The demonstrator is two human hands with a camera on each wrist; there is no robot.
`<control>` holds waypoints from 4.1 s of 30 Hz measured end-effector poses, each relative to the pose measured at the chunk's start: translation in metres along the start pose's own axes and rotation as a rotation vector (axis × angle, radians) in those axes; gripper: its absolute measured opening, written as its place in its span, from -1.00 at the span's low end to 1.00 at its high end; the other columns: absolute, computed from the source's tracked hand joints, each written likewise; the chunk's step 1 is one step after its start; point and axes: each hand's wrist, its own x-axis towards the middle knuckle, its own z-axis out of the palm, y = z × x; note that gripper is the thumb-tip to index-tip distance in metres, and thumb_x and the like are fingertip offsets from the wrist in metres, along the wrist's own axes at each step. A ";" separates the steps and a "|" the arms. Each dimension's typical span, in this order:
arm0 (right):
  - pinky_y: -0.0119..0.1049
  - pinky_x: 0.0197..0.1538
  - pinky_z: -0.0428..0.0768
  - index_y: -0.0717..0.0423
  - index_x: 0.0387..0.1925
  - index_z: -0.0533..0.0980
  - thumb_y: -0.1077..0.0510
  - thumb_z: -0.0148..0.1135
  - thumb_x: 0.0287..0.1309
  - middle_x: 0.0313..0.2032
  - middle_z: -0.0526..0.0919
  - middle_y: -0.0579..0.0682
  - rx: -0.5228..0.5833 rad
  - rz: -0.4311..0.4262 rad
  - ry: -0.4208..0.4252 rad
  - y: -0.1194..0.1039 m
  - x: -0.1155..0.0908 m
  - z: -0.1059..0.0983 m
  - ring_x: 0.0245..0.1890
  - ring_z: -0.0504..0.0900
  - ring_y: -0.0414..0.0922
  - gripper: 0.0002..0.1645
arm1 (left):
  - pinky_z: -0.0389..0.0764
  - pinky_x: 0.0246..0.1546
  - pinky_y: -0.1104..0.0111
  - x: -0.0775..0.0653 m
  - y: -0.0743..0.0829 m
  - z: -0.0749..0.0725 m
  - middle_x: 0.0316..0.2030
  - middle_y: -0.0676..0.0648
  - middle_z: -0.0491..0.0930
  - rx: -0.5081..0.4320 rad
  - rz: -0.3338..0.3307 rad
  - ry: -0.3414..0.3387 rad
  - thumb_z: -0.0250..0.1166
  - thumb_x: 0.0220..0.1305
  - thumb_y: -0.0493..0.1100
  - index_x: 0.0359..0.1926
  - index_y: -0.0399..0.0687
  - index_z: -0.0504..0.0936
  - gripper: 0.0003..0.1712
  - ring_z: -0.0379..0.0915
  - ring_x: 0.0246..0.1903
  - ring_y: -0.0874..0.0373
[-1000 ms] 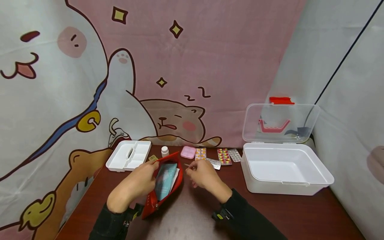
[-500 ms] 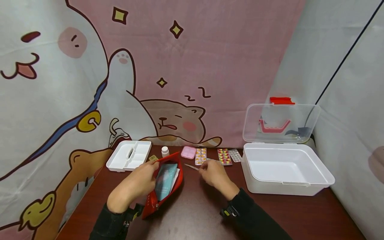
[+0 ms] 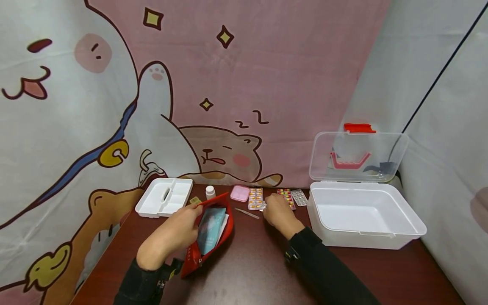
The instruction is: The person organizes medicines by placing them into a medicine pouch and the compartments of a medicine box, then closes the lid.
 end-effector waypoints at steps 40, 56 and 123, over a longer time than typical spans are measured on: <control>0.12 -0.14 0.73 0.19 -0.52 0.67 0.19 0.40 0.33 -0.45 0.75 0.17 -0.051 -0.018 -0.061 -0.004 -0.019 -0.003 -0.34 0.76 0.17 -0.73 | 0.59 0.41 -0.12 0.000 0.000 0.000 0.45 -0.33 0.57 -0.002 -0.009 0.001 0.28 0.21 -0.47 0.46 -0.39 0.56 -0.27 0.57 0.38 -0.19; 0.05 0.11 0.72 0.12 -0.14 0.85 0.15 0.32 0.42 -0.14 0.89 0.05 0.276 0.049 -0.117 -0.023 -0.021 -0.032 -0.09 0.79 0.03 -0.77 | 0.57 0.44 -0.13 -0.001 0.002 0.000 0.47 -0.34 0.54 -0.006 -0.014 -0.001 0.29 0.23 -0.46 0.48 -0.39 0.54 -0.26 0.54 0.42 -0.20; -0.36 -0.37 0.55 0.29 0.11 0.72 0.15 0.40 0.43 -0.41 0.81 -0.07 0.708 0.178 -0.253 -0.152 -0.012 -0.005 -0.44 0.71 -0.22 -0.65 | 0.61 0.38 -0.14 -0.002 -0.002 0.000 0.43 -0.35 0.57 0.003 0.016 0.006 0.29 0.20 -0.48 0.43 -0.42 0.57 -0.29 0.59 0.36 -0.23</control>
